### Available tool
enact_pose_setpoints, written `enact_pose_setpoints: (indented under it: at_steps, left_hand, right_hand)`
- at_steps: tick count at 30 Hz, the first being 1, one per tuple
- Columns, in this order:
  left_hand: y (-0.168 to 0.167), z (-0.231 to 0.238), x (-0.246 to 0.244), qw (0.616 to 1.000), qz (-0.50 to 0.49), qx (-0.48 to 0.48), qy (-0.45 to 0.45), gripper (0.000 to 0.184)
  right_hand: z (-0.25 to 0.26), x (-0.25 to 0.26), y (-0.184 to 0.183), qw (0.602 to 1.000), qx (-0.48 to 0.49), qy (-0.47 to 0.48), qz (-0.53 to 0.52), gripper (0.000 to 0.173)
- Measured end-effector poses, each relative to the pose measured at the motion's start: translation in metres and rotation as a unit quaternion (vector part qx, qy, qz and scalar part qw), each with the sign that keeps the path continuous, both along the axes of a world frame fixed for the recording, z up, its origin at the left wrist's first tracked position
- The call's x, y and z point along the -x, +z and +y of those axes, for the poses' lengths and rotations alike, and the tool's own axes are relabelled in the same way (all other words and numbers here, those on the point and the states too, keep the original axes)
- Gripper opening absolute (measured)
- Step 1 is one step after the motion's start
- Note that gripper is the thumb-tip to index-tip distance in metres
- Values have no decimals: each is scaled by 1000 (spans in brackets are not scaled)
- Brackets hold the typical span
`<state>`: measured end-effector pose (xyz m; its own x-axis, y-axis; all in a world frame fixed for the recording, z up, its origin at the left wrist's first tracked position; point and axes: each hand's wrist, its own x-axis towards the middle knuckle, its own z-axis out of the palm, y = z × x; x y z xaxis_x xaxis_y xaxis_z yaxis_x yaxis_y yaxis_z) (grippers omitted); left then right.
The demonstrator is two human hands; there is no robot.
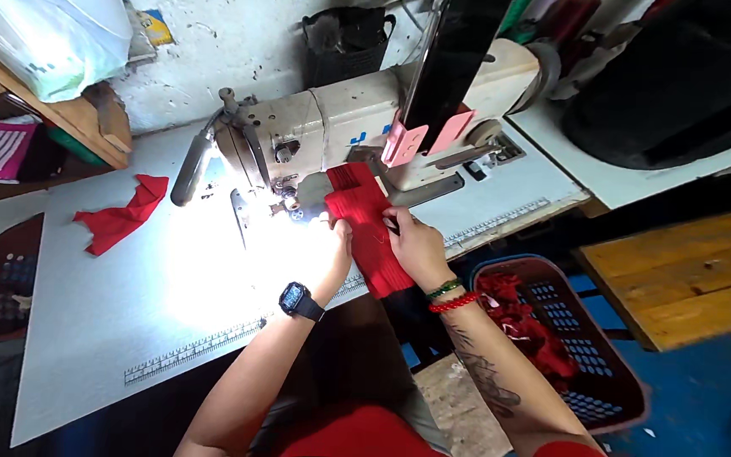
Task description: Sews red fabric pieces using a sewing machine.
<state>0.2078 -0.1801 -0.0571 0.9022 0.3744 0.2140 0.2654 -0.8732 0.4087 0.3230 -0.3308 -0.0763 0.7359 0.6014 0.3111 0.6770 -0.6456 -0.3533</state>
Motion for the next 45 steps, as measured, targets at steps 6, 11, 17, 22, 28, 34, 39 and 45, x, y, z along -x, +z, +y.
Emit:
enact_pose_setpoints:
  at_steps: [6, 11, 17, 22, 28, 34, 39, 45]
  left_hand:
    - [-6, -3, 16, 998, -6, -28, -62, 62]
    - [-12, -4, 29, 996, 12, 10, -90, 87]
    - [-14, -6, 34, 995, 15, 46, -89, 80]
    - [-15, -5, 35, 994, 10, 66, -92, 81]
    - [-16, -5, 35, 993, 26, 68, -88, 80]
    - [-17, -6, 39, 991, -31, 106, -81, 65]
    - [8, -26, 41, 948, -108, 286, -87, 52]
    - [4, -84, 27, 739, -122, 610, -259, 40]
  right_hand:
    - [-20, 19, 30, 993, 57, -48, 92, 57]
    - [-36, 19, 32, 979, 67, -9, 195, 44]
    - [-35, 12, 25, 896, -185, 13, 404, 17]
    - [-31, 8, 27, 853, -210, -12, 477, 37]
    - [-7, 6, 36, 950, -56, -2, 308, 56]
    - [2, 8, 40, 932, -129, 26, 338, 34]
    - [-30, 26, 53, 856, -274, 42, 435, 21]
    - [-115, 42, 61, 813, -375, 17, 444, 11]
